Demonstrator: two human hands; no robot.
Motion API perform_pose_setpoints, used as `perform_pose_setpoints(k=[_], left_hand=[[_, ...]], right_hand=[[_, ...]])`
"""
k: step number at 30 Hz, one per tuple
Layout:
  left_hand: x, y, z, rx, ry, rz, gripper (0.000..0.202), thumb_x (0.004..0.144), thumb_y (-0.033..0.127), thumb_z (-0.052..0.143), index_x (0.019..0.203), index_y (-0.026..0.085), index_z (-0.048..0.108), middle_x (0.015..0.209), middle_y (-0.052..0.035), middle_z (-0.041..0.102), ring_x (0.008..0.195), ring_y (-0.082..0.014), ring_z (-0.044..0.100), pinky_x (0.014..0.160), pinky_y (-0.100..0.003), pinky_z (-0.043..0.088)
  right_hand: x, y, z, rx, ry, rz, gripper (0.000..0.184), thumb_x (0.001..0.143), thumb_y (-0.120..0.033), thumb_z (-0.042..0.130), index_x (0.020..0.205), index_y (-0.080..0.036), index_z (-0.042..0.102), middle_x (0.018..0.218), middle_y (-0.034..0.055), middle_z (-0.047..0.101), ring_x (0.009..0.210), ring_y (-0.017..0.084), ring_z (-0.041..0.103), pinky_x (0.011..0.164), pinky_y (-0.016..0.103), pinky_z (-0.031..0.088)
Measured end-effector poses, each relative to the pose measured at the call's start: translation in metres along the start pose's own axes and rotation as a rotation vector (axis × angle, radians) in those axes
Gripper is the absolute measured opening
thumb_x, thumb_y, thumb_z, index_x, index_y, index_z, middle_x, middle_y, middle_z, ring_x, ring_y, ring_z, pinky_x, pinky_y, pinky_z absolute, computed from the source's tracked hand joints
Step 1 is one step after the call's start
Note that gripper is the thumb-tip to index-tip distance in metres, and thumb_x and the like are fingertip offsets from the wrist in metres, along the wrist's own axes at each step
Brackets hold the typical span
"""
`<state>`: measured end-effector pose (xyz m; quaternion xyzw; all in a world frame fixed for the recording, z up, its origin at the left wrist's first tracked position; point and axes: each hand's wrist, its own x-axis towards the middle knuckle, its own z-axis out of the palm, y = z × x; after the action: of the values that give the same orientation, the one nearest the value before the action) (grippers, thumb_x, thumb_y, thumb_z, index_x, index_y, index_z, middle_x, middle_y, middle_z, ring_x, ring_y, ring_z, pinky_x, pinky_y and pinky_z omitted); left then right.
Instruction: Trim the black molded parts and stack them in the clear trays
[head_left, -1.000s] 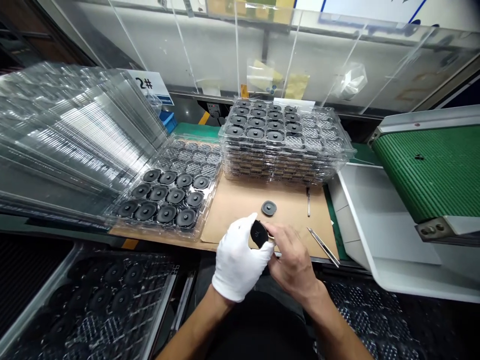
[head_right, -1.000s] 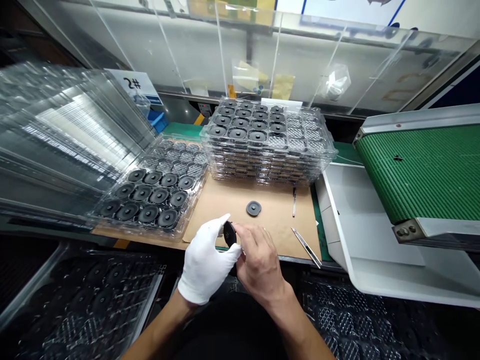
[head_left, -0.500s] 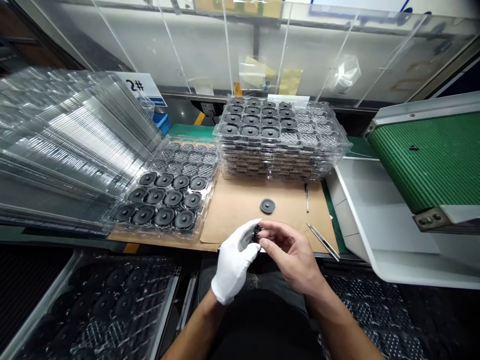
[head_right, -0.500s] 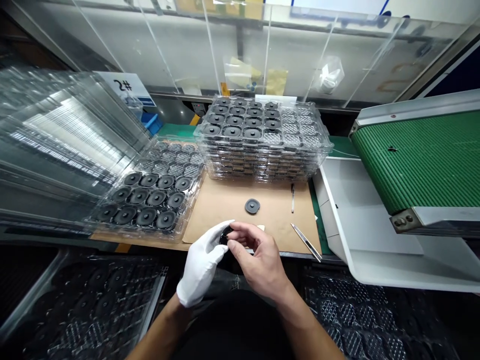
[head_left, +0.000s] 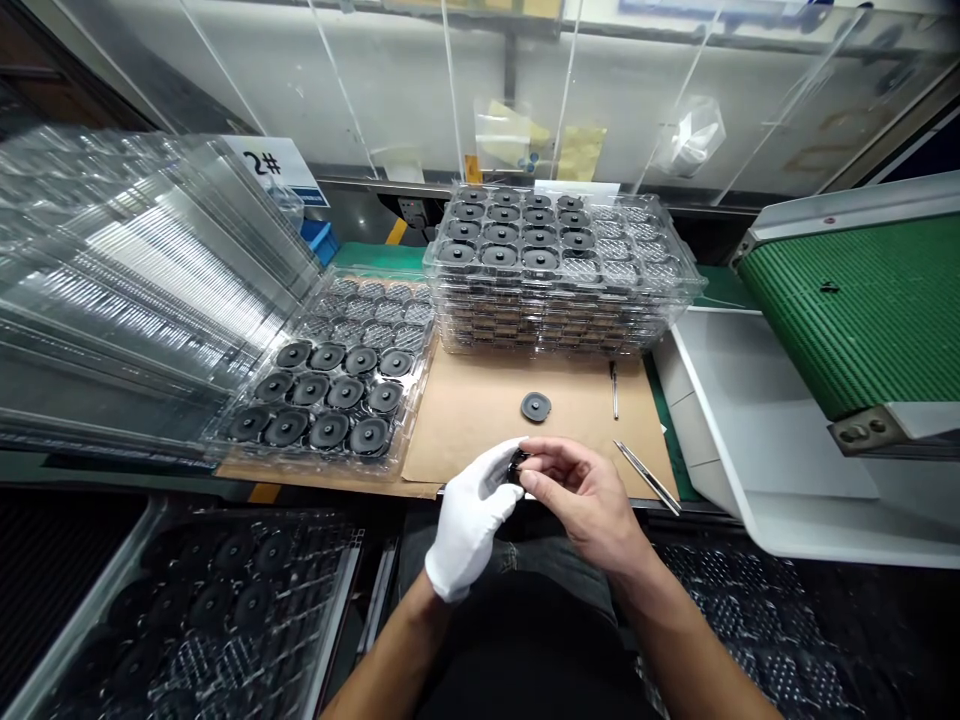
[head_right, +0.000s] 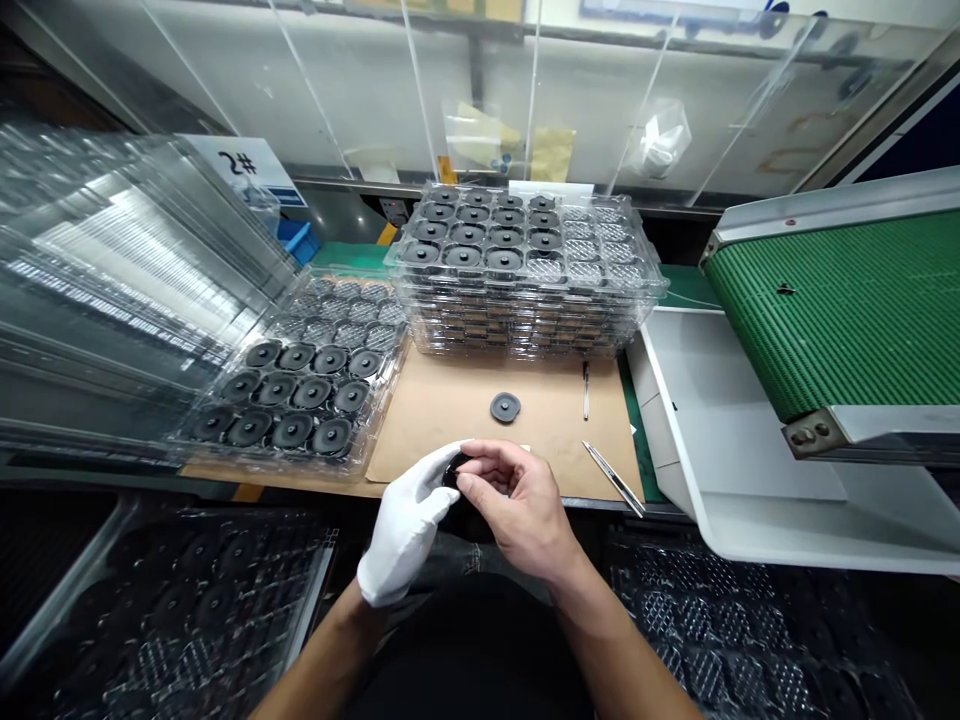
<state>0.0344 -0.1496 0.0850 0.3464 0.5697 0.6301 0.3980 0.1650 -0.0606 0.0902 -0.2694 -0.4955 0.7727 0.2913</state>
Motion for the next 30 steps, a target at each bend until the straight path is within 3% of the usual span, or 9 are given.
perform_pose_setpoints(k=[17, 27, 30], left_hand=[[0.002, -0.010, -0.001, 0.016, -0.034, -0.011, 0.045, 0.085, 0.019, 0.071, 0.130, 0.018, 0.067, 0.130, -0.0085, 0.070, 0.124, -0.0253, 0.064, 0.111, -0.036, 0.050], [0.003, -0.009, 0.004, 0.051, 0.000, -0.021, 0.038, 0.088, 0.027, 0.068, 0.126, 0.018, 0.070, 0.131, -0.0095, 0.070, 0.125, -0.0278, 0.062, 0.111, -0.039, 0.048], [0.001, -0.009, 0.009, -0.038, -0.005, -0.085, 0.039, 0.089, 0.033, 0.068, 0.124, 0.017, 0.071, 0.129, -0.0114, 0.071, 0.121, -0.0301, 0.064, 0.108, -0.041, 0.049]], right_hand=[[0.007, 0.000, -0.005, 0.084, -0.018, 0.100, 0.032, 0.077, -0.031, 0.084, 0.105, -0.018, 0.075, 0.082, 0.0004, 0.072, 0.071, 0.009, 0.064, 0.070, 0.022, 0.054], [0.002, -0.006, -0.010, -0.029, 0.032, 0.043, 0.034, 0.079, -0.030, 0.082, 0.110, -0.020, 0.071, 0.094, 0.0024, 0.077, 0.086, 0.013, 0.071, 0.080, 0.024, 0.058], [0.002, -0.005, -0.011, -0.043, 0.050, 0.036, 0.035, 0.079, -0.032, 0.082, 0.111, -0.020, 0.071, 0.096, 0.0035, 0.077, 0.087, 0.014, 0.071, 0.081, 0.026, 0.059]])
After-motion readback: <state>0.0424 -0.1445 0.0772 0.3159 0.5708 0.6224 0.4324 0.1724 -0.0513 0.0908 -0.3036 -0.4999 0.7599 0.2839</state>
